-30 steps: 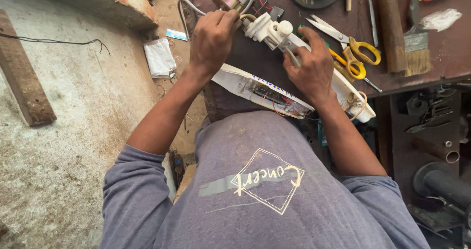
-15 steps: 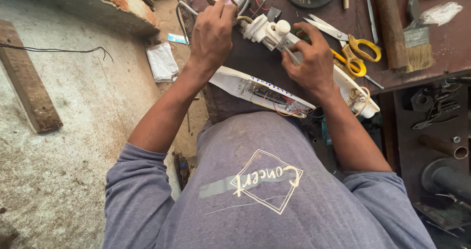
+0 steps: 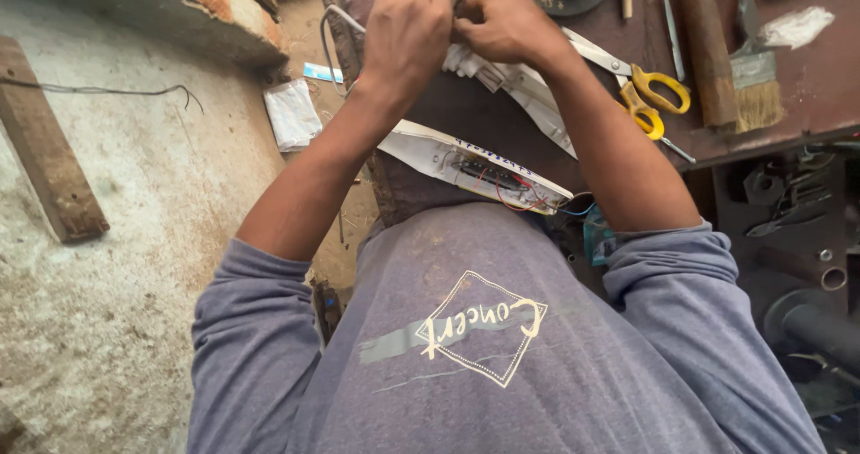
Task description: The person repairs a ceiling fan by stripping wires with a screwdriver, cutting excess wire with scissors, and twisting connections by hand. They then wrap the connections with electrical tape and reassemble the fan housing.
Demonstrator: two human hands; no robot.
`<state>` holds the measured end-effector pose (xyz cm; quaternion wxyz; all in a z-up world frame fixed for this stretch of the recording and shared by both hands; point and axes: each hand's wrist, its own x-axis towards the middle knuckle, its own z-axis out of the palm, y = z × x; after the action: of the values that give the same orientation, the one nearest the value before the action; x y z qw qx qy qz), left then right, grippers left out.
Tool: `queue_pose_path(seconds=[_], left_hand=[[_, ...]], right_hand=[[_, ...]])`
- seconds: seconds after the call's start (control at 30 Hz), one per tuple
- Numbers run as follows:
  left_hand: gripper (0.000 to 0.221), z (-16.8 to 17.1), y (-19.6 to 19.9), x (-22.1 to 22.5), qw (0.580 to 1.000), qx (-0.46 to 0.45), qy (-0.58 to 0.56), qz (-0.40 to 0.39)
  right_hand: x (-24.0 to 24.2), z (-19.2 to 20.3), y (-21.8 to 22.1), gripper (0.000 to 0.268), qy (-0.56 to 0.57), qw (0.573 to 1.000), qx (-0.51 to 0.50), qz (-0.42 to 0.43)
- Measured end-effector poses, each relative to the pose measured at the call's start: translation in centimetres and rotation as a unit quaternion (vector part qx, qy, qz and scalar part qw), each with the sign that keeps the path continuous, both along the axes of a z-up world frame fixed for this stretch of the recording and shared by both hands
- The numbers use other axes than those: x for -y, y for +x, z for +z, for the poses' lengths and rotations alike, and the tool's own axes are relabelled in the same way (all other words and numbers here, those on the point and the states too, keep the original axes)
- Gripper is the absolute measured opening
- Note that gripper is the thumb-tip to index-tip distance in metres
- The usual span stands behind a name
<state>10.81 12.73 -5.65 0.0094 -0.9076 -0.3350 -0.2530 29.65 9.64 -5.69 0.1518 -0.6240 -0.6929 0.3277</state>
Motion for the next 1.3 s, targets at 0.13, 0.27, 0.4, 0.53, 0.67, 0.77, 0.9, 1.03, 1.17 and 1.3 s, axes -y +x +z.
queue_pose_path(seconds=[0.13,0.27,0.4,0.53,0.67,0.77,0.9,1.03,1.17,1.3], left_hand=[[0.009,-0.6,1.1,-0.5,1.000,-0.012,-0.010,0.012],[0.010,-0.6,2.1,-0.8,1.000,-0.018,-0.007,0.018],[0.012,-0.2,2.1,-0.7,1.000,-0.017,-0.004,0.012],[0.010,0.3,1.6,-0.5,1.000,-0.022,0.006,0.005],[0.013,0.3,1.3,-0.3,1.000,-0.009,-0.002,-0.005],[0.012,0.2,1.3,0.1,1.000,-0.002,0.001,0.001],[0.015,0.5,2.0,-0.8,0.999,0.026,0.010,-0.018],[0.008,0.0,1.8,-1.1,1.000,0.018,-0.001,-0.025],[0.006,-0.8,1.4,-1.7,0.999,-0.012,-0.011,-0.037],[0.007,-1.4,1.5,-2.1,0.999,-0.028,-0.020,-0.039]], right_hand=[[-0.7,0.4,-0.2,0.034,-0.057,0.997,0.048,-0.034],[-0.9,-0.9,-0.5,0.039,0.044,0.994,0.093,-0.021],[-1.2,-2.2,-0.2,0.035,0.047,0.994,0.097,0.011],[0.6,-1.4,0.6,0.029,0.091,0.995,0.025,0.009],[8.2,1.2,0.9,0.025,0.248,0.966,-0.030,-0.075],[13.9,2.5,0.0,0.021,0.266,0.950,0.112,-0.121],[15.6,1.9,-1.2,0.028,0.261,0.923,0.236,-0.155],[15.4,0.1,-0.8,0.025,0.259,0.932,0.171,-0.187],[15.3,-1.0,-0.2,0.026,0.243,0.940,0.129,-0.203],[14.7,-1.3,0.1,0.024,0.239,0.946,0.059,-0.211]])
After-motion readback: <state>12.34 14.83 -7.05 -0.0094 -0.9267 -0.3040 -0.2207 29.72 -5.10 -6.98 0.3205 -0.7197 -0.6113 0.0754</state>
